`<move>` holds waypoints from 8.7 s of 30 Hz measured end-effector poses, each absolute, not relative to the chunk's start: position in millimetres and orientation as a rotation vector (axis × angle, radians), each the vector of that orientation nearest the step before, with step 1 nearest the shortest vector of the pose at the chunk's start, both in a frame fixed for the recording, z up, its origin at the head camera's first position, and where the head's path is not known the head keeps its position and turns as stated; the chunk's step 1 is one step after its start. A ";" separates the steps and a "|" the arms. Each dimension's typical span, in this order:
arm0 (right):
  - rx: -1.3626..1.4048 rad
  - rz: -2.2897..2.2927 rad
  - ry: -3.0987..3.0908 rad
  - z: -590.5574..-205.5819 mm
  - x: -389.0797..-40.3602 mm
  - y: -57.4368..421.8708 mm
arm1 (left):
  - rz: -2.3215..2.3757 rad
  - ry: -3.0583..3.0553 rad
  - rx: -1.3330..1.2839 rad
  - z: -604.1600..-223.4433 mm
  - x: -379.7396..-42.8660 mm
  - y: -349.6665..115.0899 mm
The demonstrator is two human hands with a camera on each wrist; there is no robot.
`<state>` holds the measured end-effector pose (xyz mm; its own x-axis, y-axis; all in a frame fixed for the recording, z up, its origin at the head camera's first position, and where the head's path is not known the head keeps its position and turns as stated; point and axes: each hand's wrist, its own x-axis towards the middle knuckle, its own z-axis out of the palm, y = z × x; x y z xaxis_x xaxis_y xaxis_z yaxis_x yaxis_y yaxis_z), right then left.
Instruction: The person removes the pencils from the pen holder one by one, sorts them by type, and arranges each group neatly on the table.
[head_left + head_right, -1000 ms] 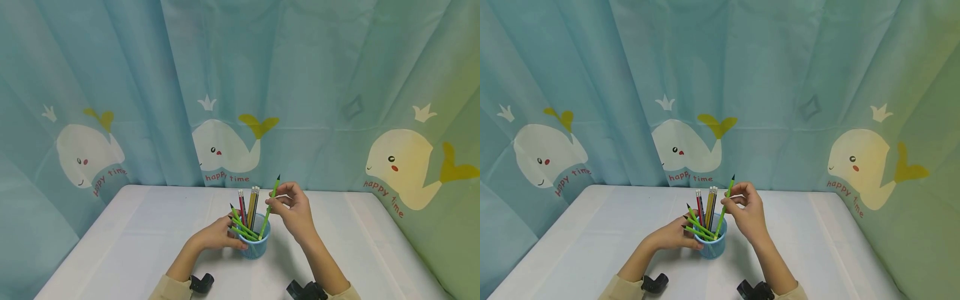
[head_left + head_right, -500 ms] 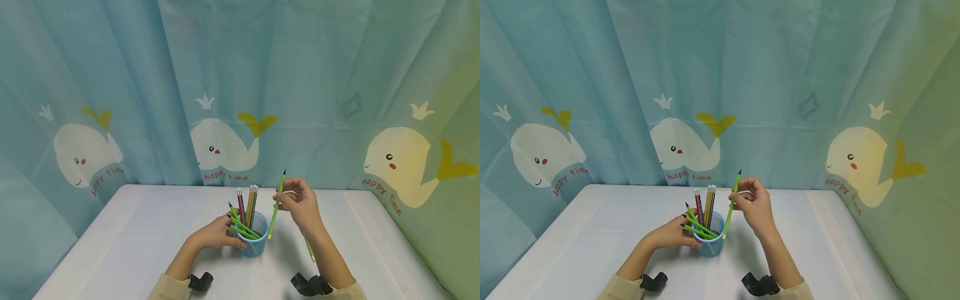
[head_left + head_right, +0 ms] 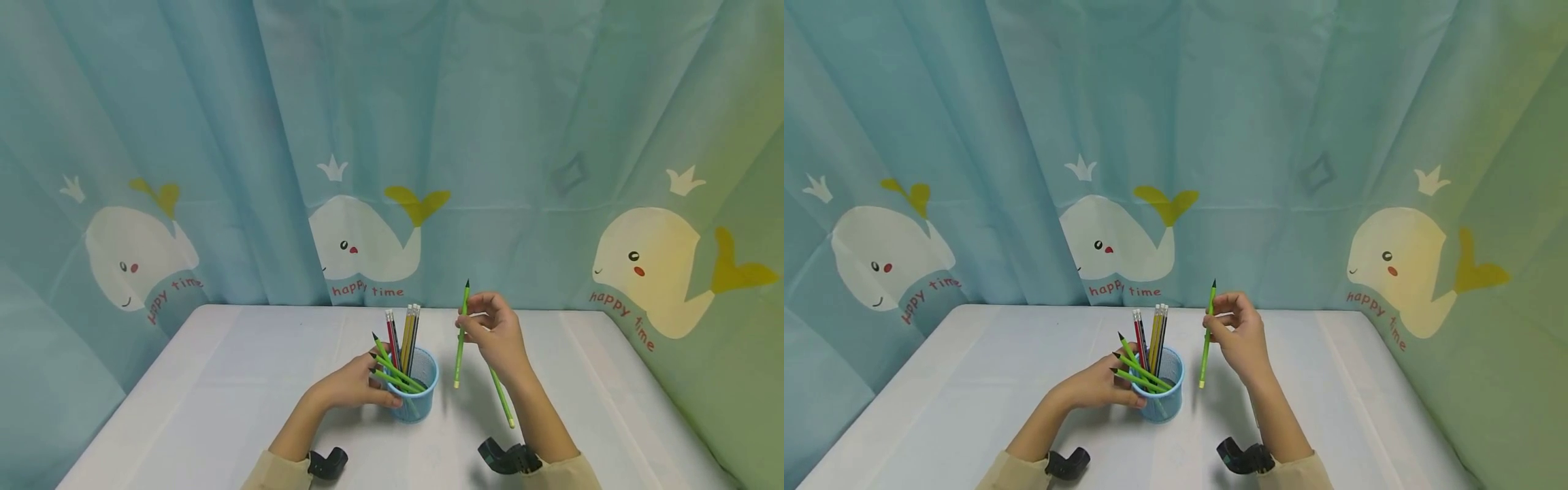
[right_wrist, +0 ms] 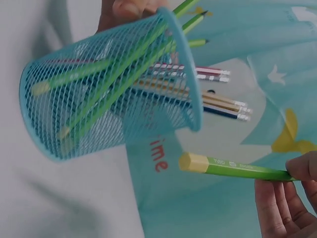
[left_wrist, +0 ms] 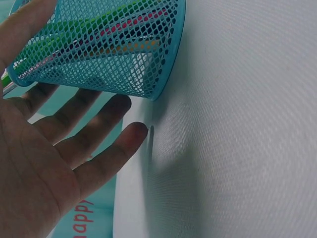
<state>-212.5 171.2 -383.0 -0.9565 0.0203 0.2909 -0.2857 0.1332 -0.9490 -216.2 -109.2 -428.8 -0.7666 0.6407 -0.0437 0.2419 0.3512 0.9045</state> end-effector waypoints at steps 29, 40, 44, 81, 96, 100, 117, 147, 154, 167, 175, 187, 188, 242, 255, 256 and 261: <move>0.167 1.483 -2.587 -427.2 -234.3 190.2 | 1.377 2.238 0.788 -428.7 -216.6 -108.4; 0.076 1.289 -2.747 -439.7 -237.4 192.2 | 1.379 2.237 0.789 -430.4 -216.6 -109.5; 0.025 1.227 -2.805 -442.3 -237.1 192.4 | 1.380 2.235 0.786 -429.9 -216.9 -109.2; 0.271 1.144 -2.734 -403.5 -220.8 170.7 | 1.381 2.239 0.756 -428.9 -218.2 -109.4; 0.770 1.385 -2.510 -384.8 -188.8 123.6 | 1.384 2.225 0.835 -430.8 -217.8 -109.5; 0.903 1.368 -2.487 -387.4 -181.7 109.4 | 1.370 2.226 0.851 -431.6 -217.7 -110.9; 0.891 1.108 -2.537 -402.5 -174.0 86.4 | 1.399 2.196 0.822 -433.0 -217.0 -111.2; 0.741 1.521 -2.384 -386.3 -182.5 113.0 | 1.440 2.159 0.792 -432.8 -216.1 -110.2; 0.656 1.611 -2.333 -385.4 -186.0 121.6 | 1.419 2.193 0.783 -429.0 -214.0 -109.0; 0.561 1.804 -2.214 -374.2 -190.6 142.8 | 1.399 2.218 0.788 -430.4 -217.5 -105.8; 0.557 2.002 -2.118 -366.7 -190.2 154.9 | 1.402 2.218 0.779 -432.4 -217.7 -107.1; 0.510 2.272 -1.970 -361.1 -194.2 168.2 | 1.399 2.217 0.759 -429.6 -215.3 -109.0; 0.509 2.290 -1.950 -360.4 -194.4 169.1 | 1.394 2.220 0.757 -429.3 -215.4 -108.9; 0.020 2.021 -2.304 -402.8 -225.8 203.9 | 1.385 2.208 0.793 -428.9 -216.2 -109.3; -0.081 1.819 -2.434 -416.6 -232.1 219.9 | 1.372 2.227 0.779 -425.5 -216.9 -107.1; -0.080 1.812 -2.444 -419.1 -233.2 220.5 | 1.369 2.232 0.780 -425.7 -216.9 -107.6; -0.080 1.708 -2.541 -430.1 -237.6 221.5 | 1.370 2.236 0.797 -426.9 -216.0 -109.6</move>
<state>-237.6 221.5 -430.1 -0.9955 0.0874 0.0363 -0.0006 0.3778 -0.9259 -216.0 -109.6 -426.9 -0.7583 0.6508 -0.0390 0.2608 0.3577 0.8967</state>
